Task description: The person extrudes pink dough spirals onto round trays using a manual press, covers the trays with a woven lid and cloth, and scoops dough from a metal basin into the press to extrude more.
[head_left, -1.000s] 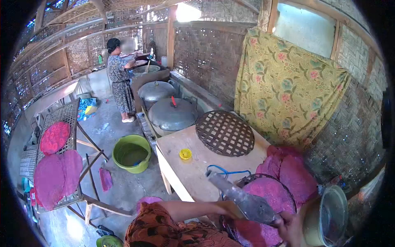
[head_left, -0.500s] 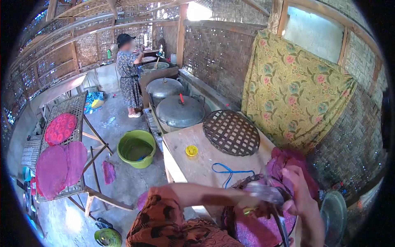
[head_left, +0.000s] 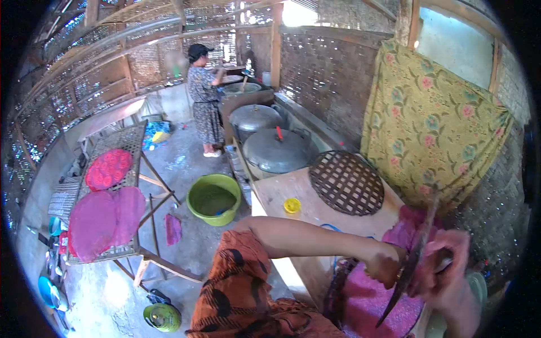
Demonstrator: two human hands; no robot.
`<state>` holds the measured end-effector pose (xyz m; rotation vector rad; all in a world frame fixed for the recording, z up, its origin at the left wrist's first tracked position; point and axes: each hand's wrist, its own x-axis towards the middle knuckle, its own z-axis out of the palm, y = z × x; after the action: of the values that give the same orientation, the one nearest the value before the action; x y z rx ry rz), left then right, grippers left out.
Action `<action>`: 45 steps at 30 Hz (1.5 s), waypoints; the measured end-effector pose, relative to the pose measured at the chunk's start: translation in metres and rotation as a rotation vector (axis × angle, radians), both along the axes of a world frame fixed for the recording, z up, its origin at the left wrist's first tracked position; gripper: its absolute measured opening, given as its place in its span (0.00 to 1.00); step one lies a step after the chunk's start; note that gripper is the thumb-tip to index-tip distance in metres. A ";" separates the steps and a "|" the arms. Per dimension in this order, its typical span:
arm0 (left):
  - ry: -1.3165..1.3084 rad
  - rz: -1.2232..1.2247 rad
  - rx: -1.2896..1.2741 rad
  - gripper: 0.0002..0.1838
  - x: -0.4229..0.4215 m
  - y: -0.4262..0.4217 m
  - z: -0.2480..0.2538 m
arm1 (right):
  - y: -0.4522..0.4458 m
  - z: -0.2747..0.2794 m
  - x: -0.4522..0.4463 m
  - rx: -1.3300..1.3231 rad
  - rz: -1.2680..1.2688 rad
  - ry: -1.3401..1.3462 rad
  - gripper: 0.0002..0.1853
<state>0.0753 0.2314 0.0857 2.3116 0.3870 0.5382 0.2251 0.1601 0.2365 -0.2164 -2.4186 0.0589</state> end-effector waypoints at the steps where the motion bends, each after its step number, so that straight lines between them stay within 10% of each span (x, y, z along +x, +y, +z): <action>1: 0.029 0.107 0.172 0.07 -0.001 -0.013 0.016 | 0.004 0.003 -0.001 -0.121 0.001 0.057 0.13; 9: 0.114 0.765 0.363 0.09 -0.060 -0.061 0.020 | 0.080 -0.032 0.048 -0.301 -0.349 0.757 0.16; 14: -0.502 0.742 -0.599 0.23 -0.066 -0.023 -0.043 | 0.129 -0.007 0.152 -0.312 -0.736 1.134 0.15; 17: -1.125 0.360 -0.849 0.23 -0.023 -0.017 -0.035 | 0.108 -0.028 0.129 -0.293 -0.073 1.441 0.07; 23: -1.385 0.537 -0.482 0.13 0.068 0.000 0.001 | 0.120 -0.097 0.130 -0.436 -0.107 1.900 0.03; 25: -1.585 0.390 -0.458 0.14 0.064 -0.004 0.015 | 0.100 -0.123 0.108 -0.843 0.086 1.902 0.03; 31: -1.418 0.169 0.110 0.19 0.007 -0.023 0.069 | 0.043 -0.187 0.109 -1.712 0.415 1.564 0.15; 32: -1.561 0.583 0.004 0.18 0.009 -0.051 0.087 | 0.032 -0.181 0.123 -1.759 0.117 1.307 0.15; 33: -1.312 0.270 0.060 0.22 -0.048 -0.045 0.085 | 0.027 -0.175 0.140 -1.773 -0.164 1.032 0.16; 36: -1.691 0.951 0.228 0.30 -0.072 -0.079 0.110 | 0.042 -0.145 0.267 -0.710 -0.643 0.477 0.16; 38: -1.295 0.340 0.092 0.28 -0.160 -0.086 0.092 | 0.042 -0.124 0.359 -0.431 -1.071 0.111 0.14; 42: -1.520 0.985 -0.011 0.26 -0.101 -0.088 0.099 | 0.061 -0.142 0.492 -0.698 -1.610 -0.935 0.15; 45: -1.537 1.130 -0.032 0.22 0.014 -0.065 0.105 | 0.073 -0.174 0.549 -0.735 -1.358 -1.403 0.14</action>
<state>0.0893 0.1663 0.1903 0.8420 0.7931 2.4413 0.7744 0.2330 0.0628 -2.9071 -2.6207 0.2145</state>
